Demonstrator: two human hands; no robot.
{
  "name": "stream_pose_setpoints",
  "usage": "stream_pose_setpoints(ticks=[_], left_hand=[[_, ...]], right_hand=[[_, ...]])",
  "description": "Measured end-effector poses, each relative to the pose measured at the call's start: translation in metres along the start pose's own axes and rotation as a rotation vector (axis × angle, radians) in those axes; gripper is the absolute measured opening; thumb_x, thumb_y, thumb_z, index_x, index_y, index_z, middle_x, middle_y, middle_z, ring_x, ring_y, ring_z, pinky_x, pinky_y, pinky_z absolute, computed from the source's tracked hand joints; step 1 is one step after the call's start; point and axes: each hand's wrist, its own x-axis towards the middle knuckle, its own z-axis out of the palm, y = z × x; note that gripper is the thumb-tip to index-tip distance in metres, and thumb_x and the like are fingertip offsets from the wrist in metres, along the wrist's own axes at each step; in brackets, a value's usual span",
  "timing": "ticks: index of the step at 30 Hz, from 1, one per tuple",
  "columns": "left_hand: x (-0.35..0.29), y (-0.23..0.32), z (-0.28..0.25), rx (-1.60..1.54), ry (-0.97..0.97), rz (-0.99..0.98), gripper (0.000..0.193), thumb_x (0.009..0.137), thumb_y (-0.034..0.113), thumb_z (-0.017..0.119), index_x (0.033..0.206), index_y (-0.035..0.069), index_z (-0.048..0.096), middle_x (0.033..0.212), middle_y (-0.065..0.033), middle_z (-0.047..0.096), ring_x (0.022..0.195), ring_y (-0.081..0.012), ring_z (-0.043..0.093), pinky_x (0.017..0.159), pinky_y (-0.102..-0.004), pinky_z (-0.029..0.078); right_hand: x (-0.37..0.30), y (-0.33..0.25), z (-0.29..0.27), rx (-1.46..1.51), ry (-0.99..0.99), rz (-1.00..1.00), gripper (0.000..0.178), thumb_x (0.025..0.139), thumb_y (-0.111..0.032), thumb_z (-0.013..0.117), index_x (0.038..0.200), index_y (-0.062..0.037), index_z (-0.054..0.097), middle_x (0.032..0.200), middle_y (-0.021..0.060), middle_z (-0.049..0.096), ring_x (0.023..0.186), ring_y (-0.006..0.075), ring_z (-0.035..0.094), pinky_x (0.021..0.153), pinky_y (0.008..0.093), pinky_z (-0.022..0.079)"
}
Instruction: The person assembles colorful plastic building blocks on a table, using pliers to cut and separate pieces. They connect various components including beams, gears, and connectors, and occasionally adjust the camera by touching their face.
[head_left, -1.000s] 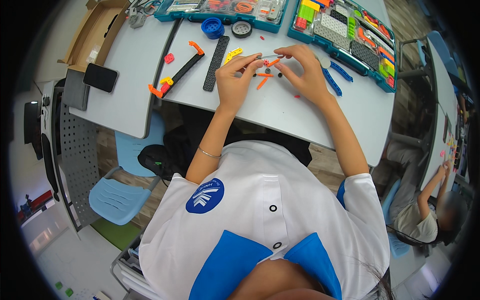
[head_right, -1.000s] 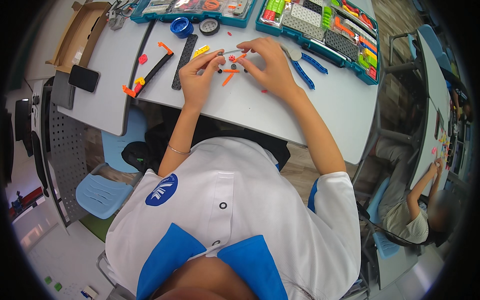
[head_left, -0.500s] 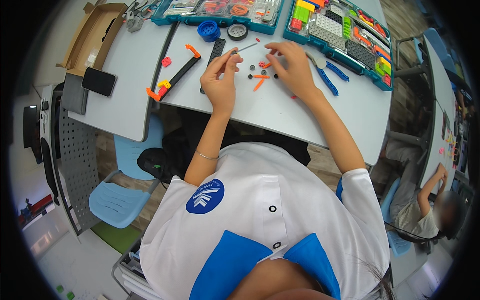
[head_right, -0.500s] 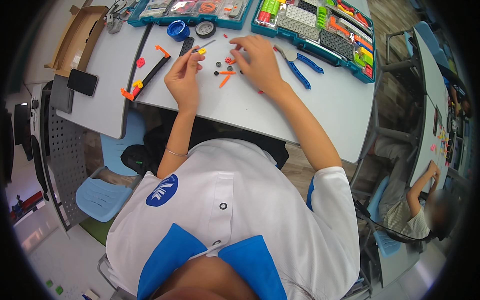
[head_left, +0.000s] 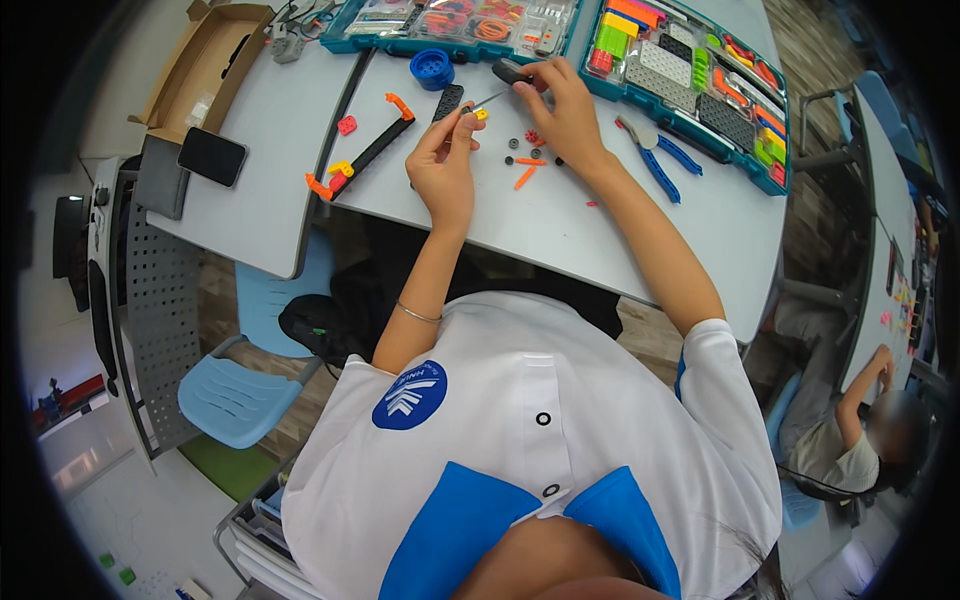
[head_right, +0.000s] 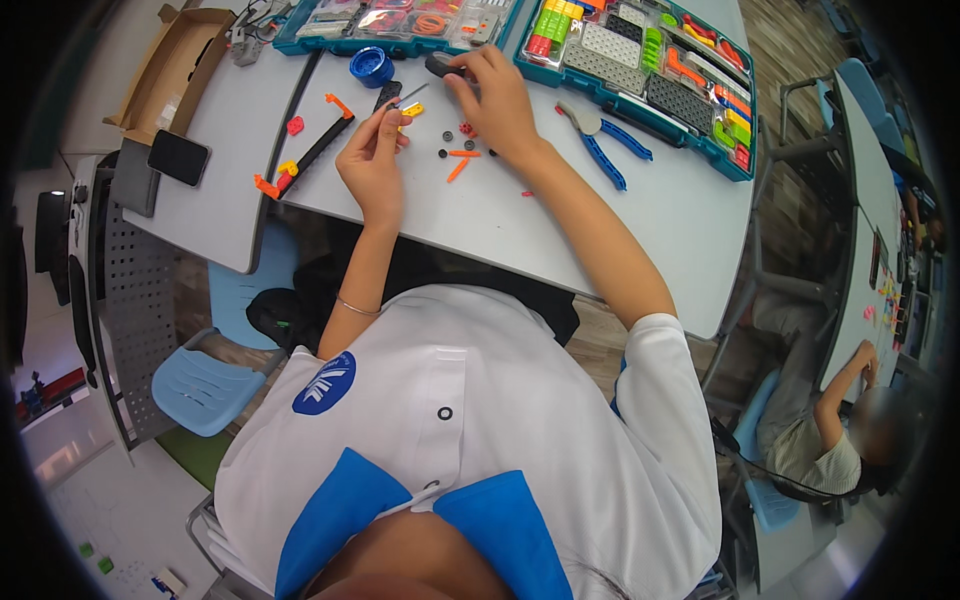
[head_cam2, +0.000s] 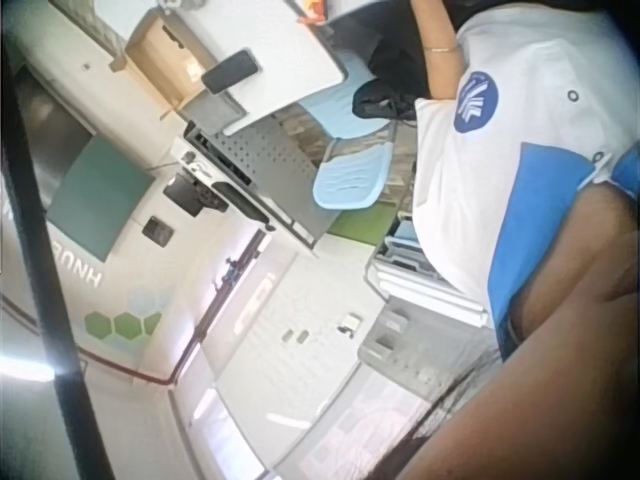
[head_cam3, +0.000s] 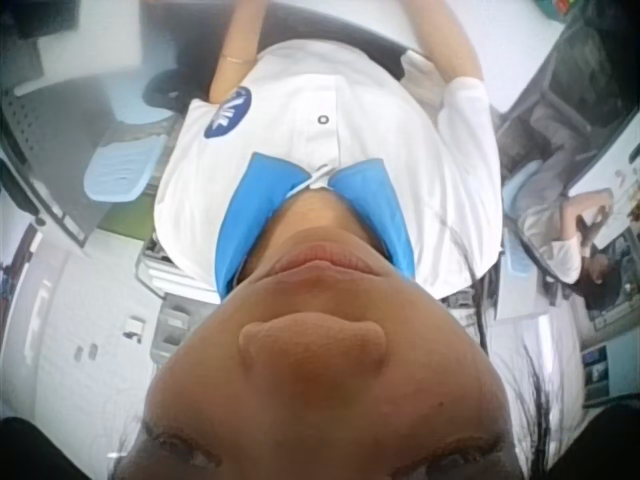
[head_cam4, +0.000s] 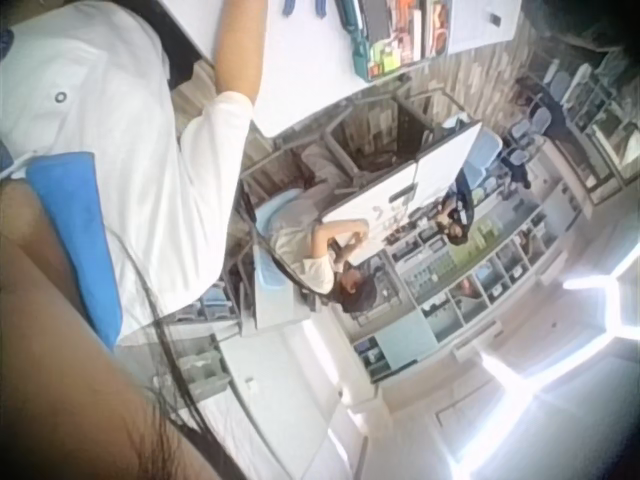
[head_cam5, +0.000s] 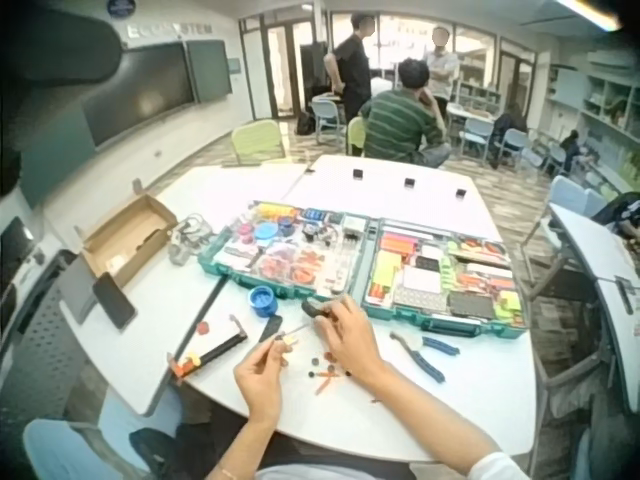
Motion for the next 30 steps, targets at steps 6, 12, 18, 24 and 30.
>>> stream_pose_setpoints(ticks=[6,12,18,24,30], left_hand=[[-0.001,0.001,0.001,-0.008,-0.016,0.003,0.026,0.097,0.014,0.068,0.116,-0.003,0.072,0.092,-0.0073,0.074,0.073,-0.0068,0.061,0.066,-0.0203,0.046],[0.0,-0.002,0.001,0.011,-0.07,-0.003,0.026,0.095,0.012,0.07,0.115,-0.004,0.072,0.096,-0.0089,0.075,0.081,-0.0101,0.066,0.071,-0.0233,0.052],[0.001,0.0,0.001,0.048,-0.077,-0.025,0.026,0.093,0.013,0.072,0.114,-0.002,0.072,0.097,-0.0076,0.075,0.082,-0.0099,0.067,0.068,-0.022,0.05],[-0.001,0.005,0.003,0.014,-0.113,-0.046,0.024,0.093,0.012,0.071,0.114,0.001,0.067,0.101,-0.0091,0.075,0.083,-0.0092,0.068,0.067,-0.0205,0.049],[0.0,-0.002,0.002,-0.043,-0.158,-0.049,0.023,0.094,0.01,0.07,0.113,0.003,0.059,0.105,-0.0106,0.074,0.084,-0.0094,0.068,0.069,-0.0207,0.049]], right_hand=[[-0.005,-0.001,-0.017,-0.175,-0.114,-0.191,0.018,0.086,-0.017,0.074,0.101,-0.0071,0.071,0.094,0.0077,0.059,0.092,0.027,0.059,0.081,0.038,0.046],[-0.007,-0.005,-0.015,-0.184,-0.172,-0.158,0.017,0.085,-0.014,0.073,0.101,-0.0087,0.071,0.091,0.0063,0.06,0.095,0.0255,0.059,0.083,0.0392,0.044],[-0.005,0.006,-0.023,-0.12,-0.021,-0.068,0.011,0.09,-0.007,0.066,0.101,-0.0052,0.069,0.088,0.0095,0.064,0.083,0.0254,0.063,0.072,0.0372,0.049],[-0.016,0.01,-0.036,-0.109,-0.02,0.06,0.011,0.092,-0.005,0.063,0.101,-0.0043,0.069,0.092,0.0093,0.067,0.076,0.0234,0.064,0.068,0.033,0.051],[-0.026,-0.007,-0.056,-0.083,-0.194,0.002,0.011,0.09,-0.007,0.065,0.1,-0.0042,0.069,0.091,0.0082,0.065,0.076,0.0227,0.063,0.069,0.0332,0.05]])
